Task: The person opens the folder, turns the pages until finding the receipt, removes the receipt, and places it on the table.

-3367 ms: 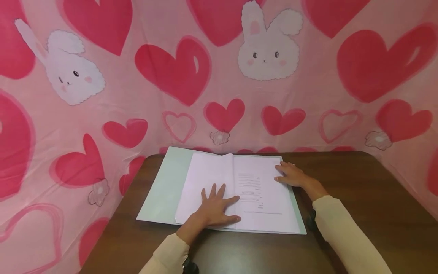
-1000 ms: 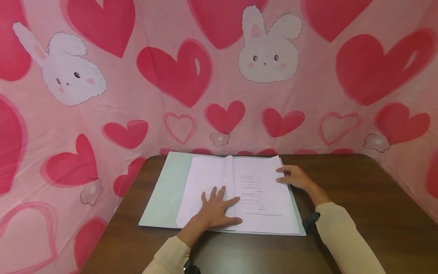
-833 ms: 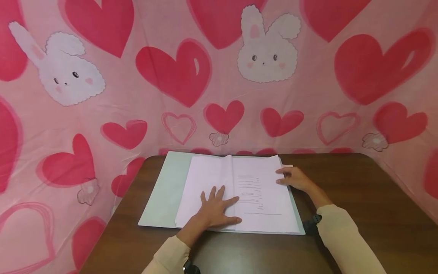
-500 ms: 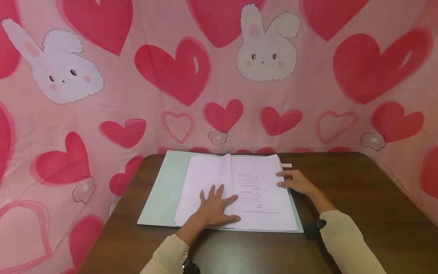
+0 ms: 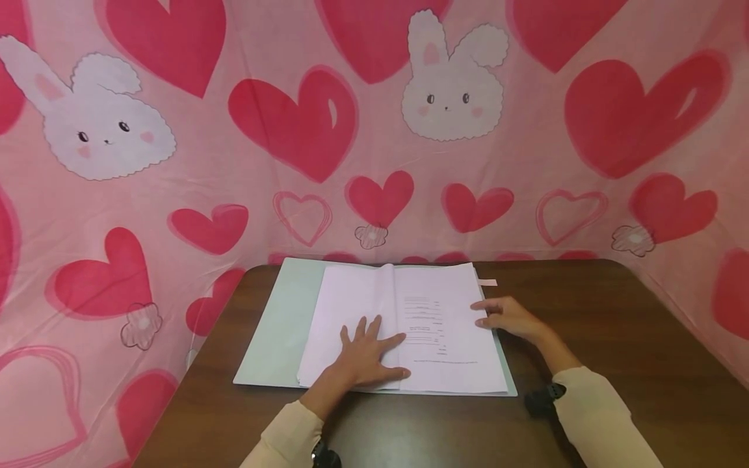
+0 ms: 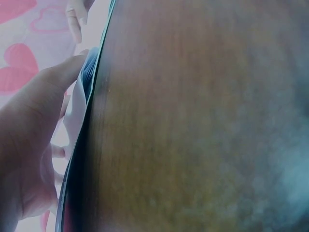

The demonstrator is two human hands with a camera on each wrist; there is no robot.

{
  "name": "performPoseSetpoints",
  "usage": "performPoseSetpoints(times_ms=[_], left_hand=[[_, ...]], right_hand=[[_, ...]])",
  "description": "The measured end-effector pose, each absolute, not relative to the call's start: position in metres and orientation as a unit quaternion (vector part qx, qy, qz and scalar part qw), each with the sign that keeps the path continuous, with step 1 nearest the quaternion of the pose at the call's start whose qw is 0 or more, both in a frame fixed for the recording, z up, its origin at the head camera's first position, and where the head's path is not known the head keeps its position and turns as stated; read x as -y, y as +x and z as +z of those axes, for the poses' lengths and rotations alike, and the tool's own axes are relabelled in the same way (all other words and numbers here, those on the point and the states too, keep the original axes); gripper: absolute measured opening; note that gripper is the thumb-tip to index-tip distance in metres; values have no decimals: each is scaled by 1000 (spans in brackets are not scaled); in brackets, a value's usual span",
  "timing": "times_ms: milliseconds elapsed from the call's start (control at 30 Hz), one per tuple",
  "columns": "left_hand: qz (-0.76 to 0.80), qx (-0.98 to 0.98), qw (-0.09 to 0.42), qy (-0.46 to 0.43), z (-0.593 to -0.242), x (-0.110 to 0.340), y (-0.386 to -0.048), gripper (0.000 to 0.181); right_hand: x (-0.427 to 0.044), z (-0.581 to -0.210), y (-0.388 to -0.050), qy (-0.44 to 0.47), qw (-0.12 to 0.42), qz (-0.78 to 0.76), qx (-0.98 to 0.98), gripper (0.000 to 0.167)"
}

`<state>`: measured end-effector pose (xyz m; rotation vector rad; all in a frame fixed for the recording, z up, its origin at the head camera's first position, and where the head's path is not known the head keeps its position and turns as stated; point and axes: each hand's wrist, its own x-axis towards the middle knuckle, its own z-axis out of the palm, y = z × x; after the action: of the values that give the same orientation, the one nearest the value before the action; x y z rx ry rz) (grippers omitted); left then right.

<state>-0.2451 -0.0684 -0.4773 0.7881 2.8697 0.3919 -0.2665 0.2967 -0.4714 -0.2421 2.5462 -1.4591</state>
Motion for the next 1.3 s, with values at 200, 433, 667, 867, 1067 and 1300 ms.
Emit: performPoseSetpoints(times_ms=[200,433,667,867,1067,1300], left_hand=[[139,-953,73,259,-476,69,-246,85],[139,-953,80,258,-474,69,-245,85],[135,-953,83,258,-470,68,-244,86],[137,-953,89,254,-466,67,-245,85],[142,-950,79,266,-463,66,-250,84],[248,-925,89,273,-448,54,-258,77]], right_hand=[[-300,-471,-259,-82,103,-519,-844,58],[-296,-460,-257,-69,93,-578,-808,57],[-285,-442,-256,-84,86,-609,-784,56],[-273,-424,-260,-98,80,-623,-772,55],[-257,-408,-266,-105,81,-626,-769,55],[-233,-396,-277,-133,80,-637,-755,53]])
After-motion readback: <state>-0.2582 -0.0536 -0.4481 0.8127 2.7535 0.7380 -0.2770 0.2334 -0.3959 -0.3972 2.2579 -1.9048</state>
